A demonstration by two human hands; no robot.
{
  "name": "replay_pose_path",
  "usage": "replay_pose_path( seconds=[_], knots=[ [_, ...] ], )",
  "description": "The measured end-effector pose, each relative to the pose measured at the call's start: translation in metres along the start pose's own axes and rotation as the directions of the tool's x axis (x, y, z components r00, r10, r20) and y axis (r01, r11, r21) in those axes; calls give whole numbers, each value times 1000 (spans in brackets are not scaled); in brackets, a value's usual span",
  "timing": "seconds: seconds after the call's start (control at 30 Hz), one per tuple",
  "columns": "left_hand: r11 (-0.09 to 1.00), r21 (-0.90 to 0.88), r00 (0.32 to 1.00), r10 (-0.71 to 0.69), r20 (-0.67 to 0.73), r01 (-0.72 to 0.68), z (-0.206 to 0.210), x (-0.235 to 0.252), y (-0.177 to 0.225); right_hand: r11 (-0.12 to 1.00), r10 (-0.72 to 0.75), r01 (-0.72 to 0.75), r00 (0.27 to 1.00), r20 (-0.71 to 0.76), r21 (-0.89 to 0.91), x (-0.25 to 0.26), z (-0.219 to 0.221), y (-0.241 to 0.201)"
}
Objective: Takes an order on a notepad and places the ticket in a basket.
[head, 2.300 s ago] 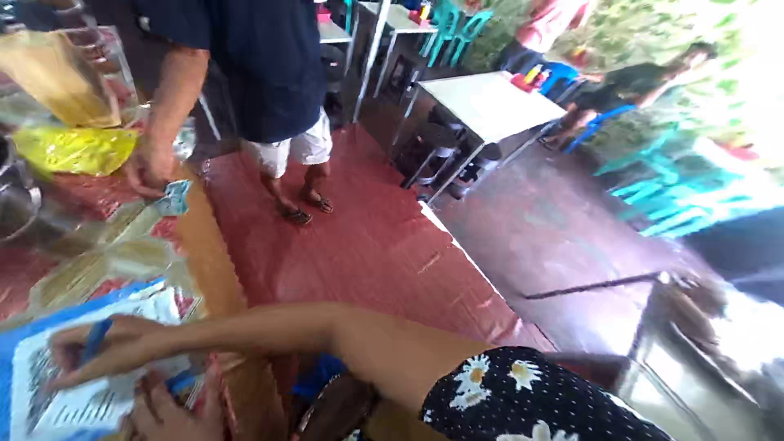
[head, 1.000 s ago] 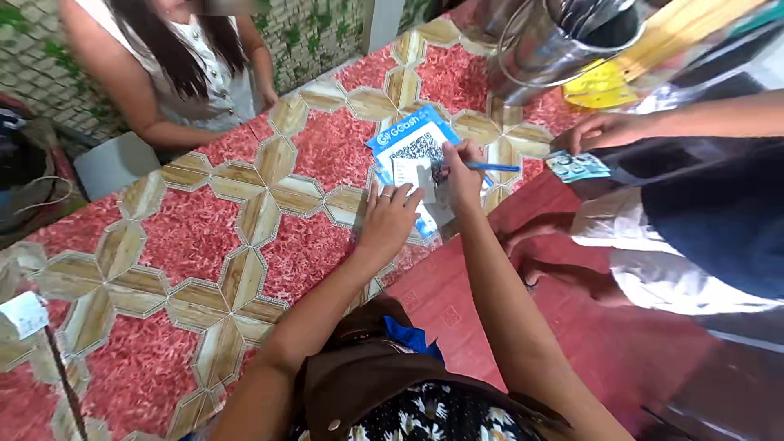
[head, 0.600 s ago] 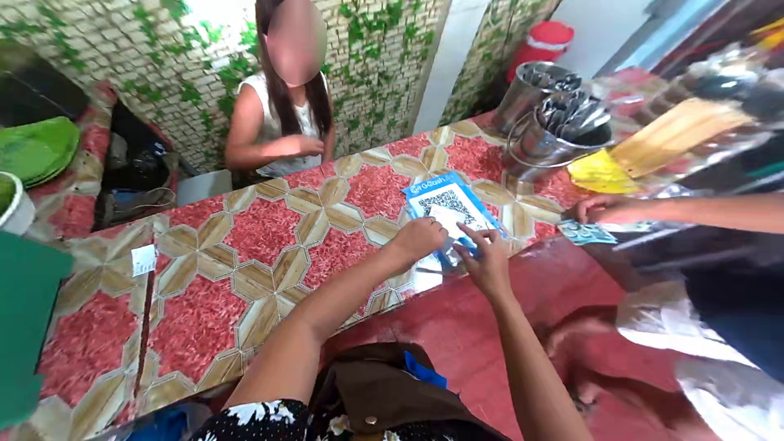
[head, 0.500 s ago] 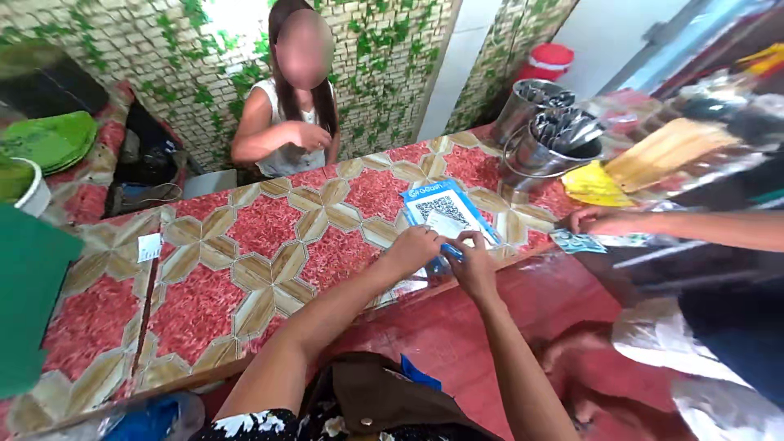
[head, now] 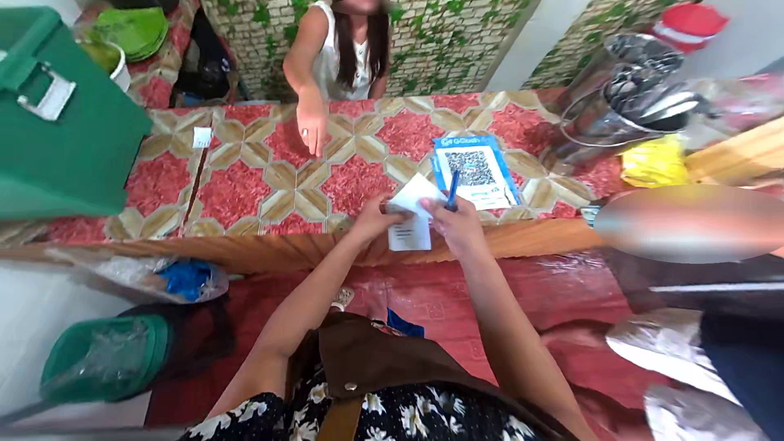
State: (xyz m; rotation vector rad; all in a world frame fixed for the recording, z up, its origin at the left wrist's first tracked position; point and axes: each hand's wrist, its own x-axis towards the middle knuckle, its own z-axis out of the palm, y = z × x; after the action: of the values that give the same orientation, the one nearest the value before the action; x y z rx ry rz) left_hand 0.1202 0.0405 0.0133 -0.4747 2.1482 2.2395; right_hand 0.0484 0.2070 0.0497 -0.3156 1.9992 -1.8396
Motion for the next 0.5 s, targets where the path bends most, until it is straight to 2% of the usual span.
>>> replay_pose_path(
  seconds=[0.1, 0.17, 0.27, 0.37, 0.43, 0.5],
  knots=[
    [988, -154, 996, -34, -83, 21, -23, -22, -7, 999, 9, -11, 999, -39, -40, 9, 14, 2],
    [984, -175, 988, -42, -149, 16, -38, -34, -6, 990, -5, -3, 999, -53, -143, 17, 25, 5],
    [998, -68, 974, -22, -225, 6, -64, -48, -11, 954, -3, 4, 1000, 3, -301, 17, 57, 3],
    [997, 83, 976, 12, -217, 7, -96, -55, -16, 914, 66, 8, 983, 169, -405, 23, 93, 1],
    [995, 92, 979, -25, -202, 44, -116, -60, -13, 925, 89, -59, 994, 64, -374, 44, 105, 15],
    [996, 56, 976, -53, -211, 67, -141, -57, -15, 961, 99, -104, 995, -34, -256, 61, 123, 21]
  ],
)
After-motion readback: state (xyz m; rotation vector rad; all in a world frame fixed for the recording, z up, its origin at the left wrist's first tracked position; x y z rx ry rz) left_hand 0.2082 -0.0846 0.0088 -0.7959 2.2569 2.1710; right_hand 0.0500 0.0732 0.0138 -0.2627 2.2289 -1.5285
